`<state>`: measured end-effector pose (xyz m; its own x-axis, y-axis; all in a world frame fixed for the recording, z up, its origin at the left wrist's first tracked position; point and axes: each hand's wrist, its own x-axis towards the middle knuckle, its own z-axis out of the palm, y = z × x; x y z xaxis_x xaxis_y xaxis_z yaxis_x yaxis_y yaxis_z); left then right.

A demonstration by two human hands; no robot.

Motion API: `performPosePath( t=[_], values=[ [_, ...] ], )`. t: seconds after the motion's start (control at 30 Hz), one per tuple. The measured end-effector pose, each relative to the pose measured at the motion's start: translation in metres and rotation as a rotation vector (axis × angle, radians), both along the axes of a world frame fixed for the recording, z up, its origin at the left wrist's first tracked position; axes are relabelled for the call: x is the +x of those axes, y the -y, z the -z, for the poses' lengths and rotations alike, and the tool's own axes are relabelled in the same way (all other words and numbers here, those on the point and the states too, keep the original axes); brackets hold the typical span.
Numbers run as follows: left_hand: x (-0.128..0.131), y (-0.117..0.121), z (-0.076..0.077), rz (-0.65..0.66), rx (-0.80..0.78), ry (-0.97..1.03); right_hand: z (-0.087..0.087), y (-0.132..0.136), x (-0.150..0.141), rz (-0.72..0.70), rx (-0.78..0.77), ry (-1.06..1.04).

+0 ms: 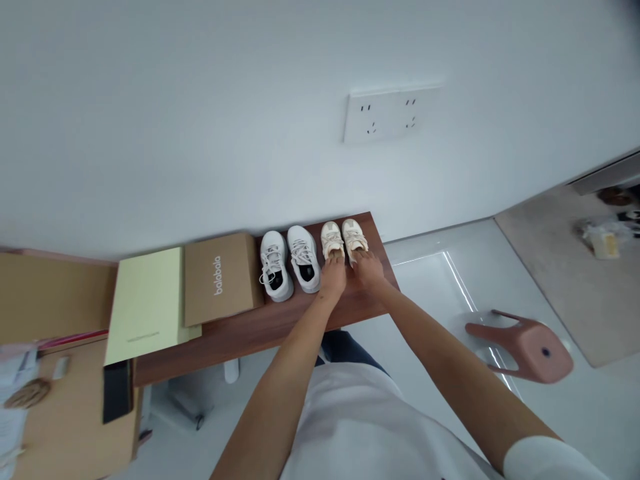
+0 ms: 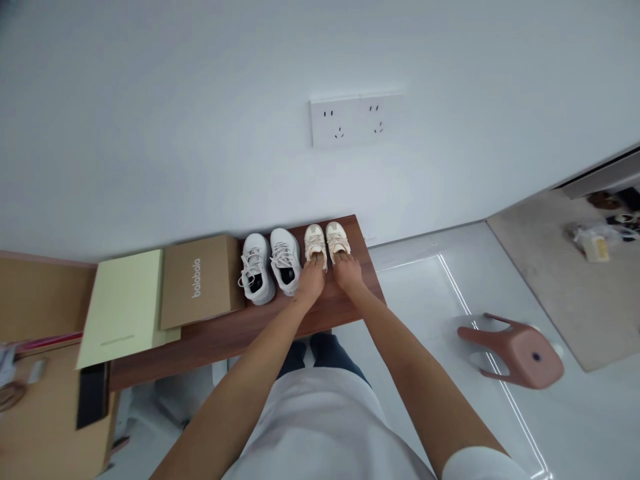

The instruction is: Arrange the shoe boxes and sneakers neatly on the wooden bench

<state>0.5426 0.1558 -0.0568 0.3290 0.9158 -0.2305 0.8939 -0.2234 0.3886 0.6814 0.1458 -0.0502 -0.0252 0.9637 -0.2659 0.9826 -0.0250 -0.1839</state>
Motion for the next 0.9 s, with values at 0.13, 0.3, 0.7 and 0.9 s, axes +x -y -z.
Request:
performPosePath(
  t=[0.13,0.3,0.7,0.9],
  values=[
    [-0.004,0.018,-0.016,0.035,-0.028,0.050,-0.004,0.021,0.003,0.007,0.071,-0.037],
    [-0.028,0.056,-0.022,-0.019,-0.144,0.135,0.003,0.059,0.006,0.049,0.027,-0.137],
    [-0.138,0.138,0.011,-0.334,-0.445,0.188,0.040,0.156,-0.006,0.311,-0.183,-0.408],
    [-0.088,0.105,0.018,-0.373,-0.415,0.440,0.039,0.111,0.005,0.352,0.000,-0.426]
  ],
)
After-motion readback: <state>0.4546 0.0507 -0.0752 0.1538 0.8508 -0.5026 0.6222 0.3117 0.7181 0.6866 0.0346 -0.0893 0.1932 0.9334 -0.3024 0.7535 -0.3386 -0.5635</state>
